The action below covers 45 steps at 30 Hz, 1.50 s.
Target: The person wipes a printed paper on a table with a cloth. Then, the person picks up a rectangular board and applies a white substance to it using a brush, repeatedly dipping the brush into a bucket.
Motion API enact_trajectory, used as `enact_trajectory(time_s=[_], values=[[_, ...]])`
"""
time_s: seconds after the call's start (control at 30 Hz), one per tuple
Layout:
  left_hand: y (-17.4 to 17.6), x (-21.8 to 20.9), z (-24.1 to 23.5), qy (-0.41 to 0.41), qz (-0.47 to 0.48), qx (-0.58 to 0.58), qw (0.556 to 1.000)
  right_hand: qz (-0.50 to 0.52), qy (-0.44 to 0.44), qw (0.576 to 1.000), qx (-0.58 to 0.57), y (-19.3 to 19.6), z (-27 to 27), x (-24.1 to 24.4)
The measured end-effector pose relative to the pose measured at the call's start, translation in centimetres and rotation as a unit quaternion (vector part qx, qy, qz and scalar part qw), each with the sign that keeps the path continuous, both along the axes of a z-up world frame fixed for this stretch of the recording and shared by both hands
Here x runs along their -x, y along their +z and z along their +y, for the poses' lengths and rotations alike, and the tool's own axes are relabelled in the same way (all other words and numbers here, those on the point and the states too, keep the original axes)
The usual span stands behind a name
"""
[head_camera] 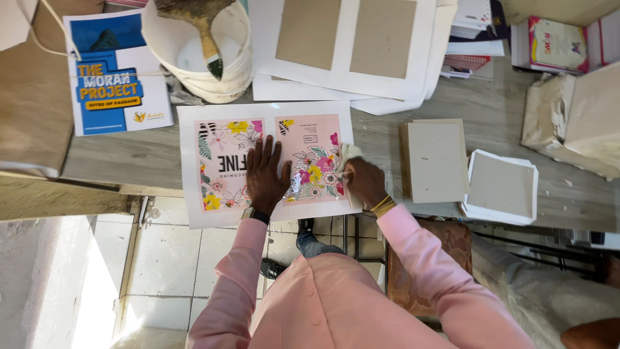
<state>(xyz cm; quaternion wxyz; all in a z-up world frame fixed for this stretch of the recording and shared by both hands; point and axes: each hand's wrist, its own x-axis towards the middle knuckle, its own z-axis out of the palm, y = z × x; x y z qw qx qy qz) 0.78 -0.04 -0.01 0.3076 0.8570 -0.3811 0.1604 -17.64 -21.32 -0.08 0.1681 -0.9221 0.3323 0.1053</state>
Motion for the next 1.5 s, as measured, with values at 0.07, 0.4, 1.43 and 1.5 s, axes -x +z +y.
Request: enact_trajectory(time_s=[0.07, 0.4, 1.43, 1.5], values=[[0.0, 0.1, -0.3, 0.004, 0.008, 0.005, 1.0, -0.001, -0.012, 1.0, 0.017, 0.3, -1.7, -2.8], [1.1, 0.1, -0.5, 0.006, -0.011, 0.013, 1.0, -0.063, -0.033, 0.99, 0.121, 4.6, -4.5, -16.1], [1.8, 0.3, -0.3, 0.007, 0.003, 0.024, 1.0, -0.097, 0.119, 0.983, 0.098, 4.5, 6.2, -22.8], [1.9, 0.2, -0.2, 0.0, 0.002, 0.029, 1.0, -0.117, 0.12, 0.985, 0.053, 5.3, 5.3, -21.5]])
